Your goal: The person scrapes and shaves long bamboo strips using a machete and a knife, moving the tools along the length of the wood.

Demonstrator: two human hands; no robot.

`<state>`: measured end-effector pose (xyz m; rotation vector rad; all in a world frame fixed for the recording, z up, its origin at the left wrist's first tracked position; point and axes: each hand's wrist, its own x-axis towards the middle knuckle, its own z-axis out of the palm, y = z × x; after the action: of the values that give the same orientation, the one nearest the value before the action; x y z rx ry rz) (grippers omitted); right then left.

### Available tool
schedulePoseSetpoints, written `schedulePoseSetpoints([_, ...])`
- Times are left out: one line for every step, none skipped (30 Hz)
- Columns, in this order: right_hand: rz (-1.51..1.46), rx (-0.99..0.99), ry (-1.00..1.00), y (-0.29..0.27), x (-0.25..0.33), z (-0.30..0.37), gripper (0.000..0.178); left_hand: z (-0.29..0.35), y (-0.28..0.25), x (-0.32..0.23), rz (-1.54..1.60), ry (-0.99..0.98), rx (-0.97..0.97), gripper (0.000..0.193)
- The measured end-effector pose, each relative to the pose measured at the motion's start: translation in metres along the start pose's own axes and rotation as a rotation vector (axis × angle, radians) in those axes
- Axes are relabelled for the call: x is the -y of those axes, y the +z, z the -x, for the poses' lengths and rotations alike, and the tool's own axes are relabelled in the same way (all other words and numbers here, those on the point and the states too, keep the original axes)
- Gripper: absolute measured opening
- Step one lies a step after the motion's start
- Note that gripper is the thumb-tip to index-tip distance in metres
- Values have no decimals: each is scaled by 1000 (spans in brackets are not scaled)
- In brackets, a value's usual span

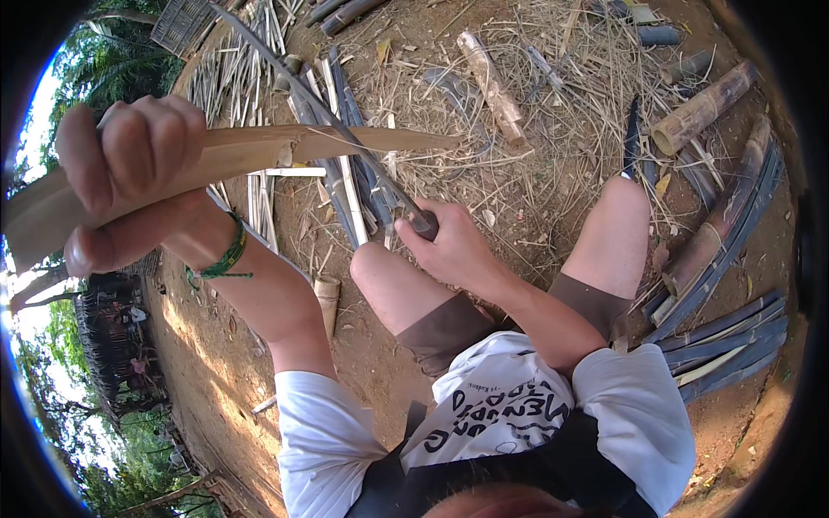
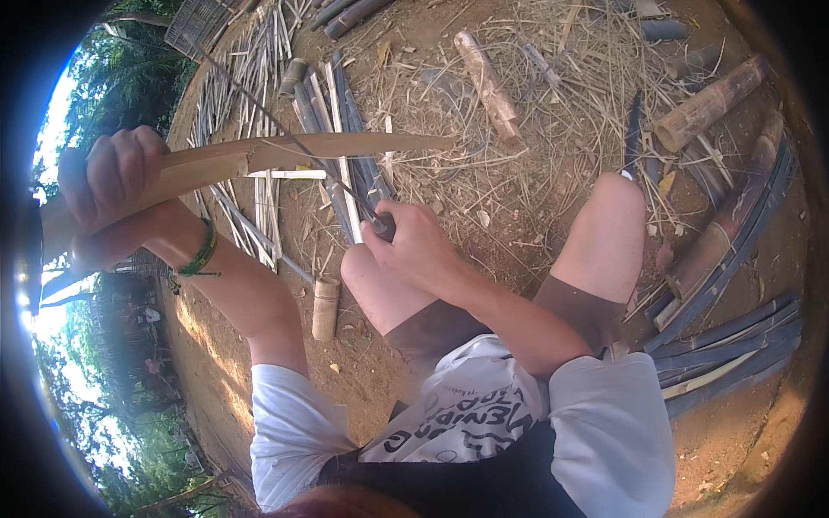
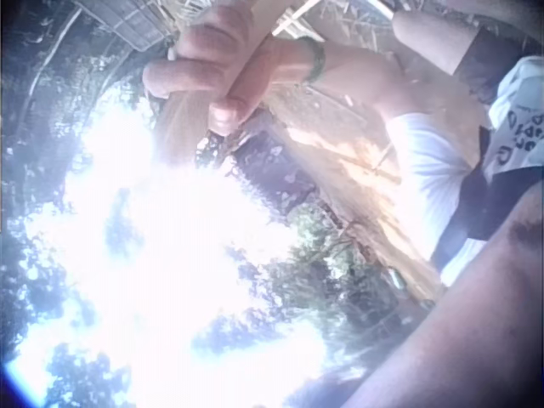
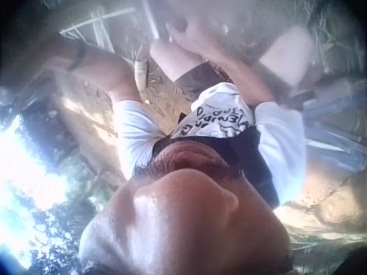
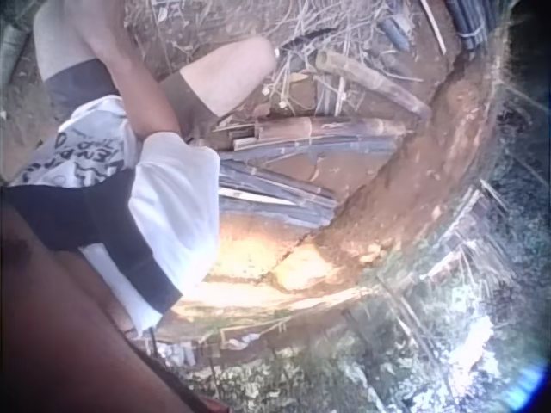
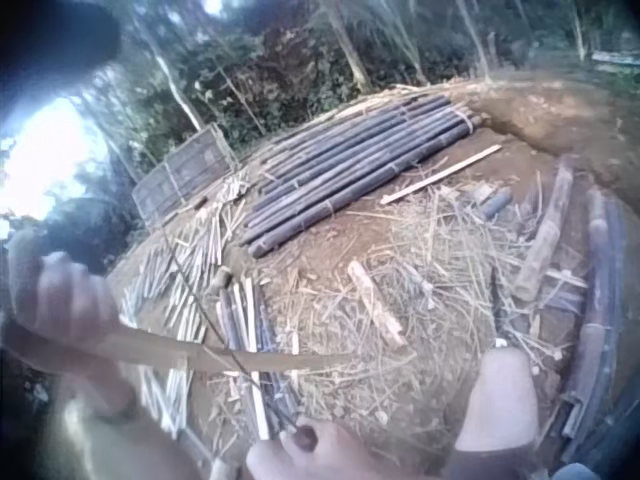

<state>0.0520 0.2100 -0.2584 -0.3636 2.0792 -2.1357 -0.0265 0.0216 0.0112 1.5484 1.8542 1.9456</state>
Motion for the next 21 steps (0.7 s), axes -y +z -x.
schedulePoseSetpoints([-6, 5, -10, -4, 16, 3, 28, 0, 0, 5, 17, 13, -13, 34])
schedulePoseSetpoints([-13, 10, -20, -11, 36, 6, 29, -2, -1, 9, 27, 31, -24, 32])
schedulePoseSetpoints([-16, 8, -29, -17, 49, 7, 29, -6, 7, 12, 19, 37, 15, 32])
schedulePoseSetpoints([9, -20, -48, -17, 50, 6, 30, -9, 13, 13, 11, 42, 54, 32])
schedulePoseSetpoints([34, -48, -66, -15, 49, 2, 31, -11, 16, 13, 1, 40, 77, 32])
schedulePoseSetpoints([58, -77, -74, -14, 44, 0, 32, -12, 19, 16, -2, 36, 99, 33])
schedulePoseSetpoints([101, -37, 53, -19, 28, -4, 31, -16, 21, 16, -15, 34, 113, 33])
schedulePoseSetpoints([145, 7, 172, -27, 0, -9, 31, -21, 22, 14, -34, 36, 126, 33])
schedulePoseSetpoints([188, 49, 303, -35, 5, -13, 31, -24, 25, 15, -4, 17, 188, 33])
schedulePoseSetpoints([173, 77, 309, -43, 11, -10, 30, -27, 29, 16, 26, -3, 250, 33])
schedulePoseSetpoints([108, 33, 156, -43, 21, -7, 30, -30, 34, 17, 63, -4, 274, 33])
schedulePoseSetpoints([44, -5, 25, -36, 40, 1, 30, -31, 39, 23, 104, -4, 299, 33])
schedulePoseSetpoints([-19, -42, -107, -35, 58, 7, 30, -31, 41, 26, 122, -14, 307, 33])
schedulePoseSetpoints([-18, 7, -100, -42, 74, 10, 29, -36, 42, 29, 137, -22, 328, 33])
schedulePoseSetpoints([-4, -3, -28, -40, 65, 11, 29, -42, 41, 26, 133, -32, 348, 33])
schedulePoseSetpoints([9, -9, 38, -38, 46, 10, 28, -47, 41, 24, 127, -46, 367, 33])
schedulePoseSetpoints([32, -18, 101, -41, 31, 8, 28, -49, 38, 24, 118, -48, 377, 33])
schedulePoseSetpoints([-22, 71, 209, -45, 33, 6, 28, -48, 39, 26, 118, -54, 375, 33])
schedulePoseSetpoints([-25, 40, 138, -45, 37, 7, 28, -47, 39, 25, 111, -55, 370, 33])
schedulePoseSetpoints([-29, 8, 68, -45, 44, 7, 29, -46, 42, 24, 105, -49, 362, 34])
schedulePoseSetpoints([-33, -28, 10, -45, 55, 9, 30, -43, 45, 27, 112, -47, 352, 34])
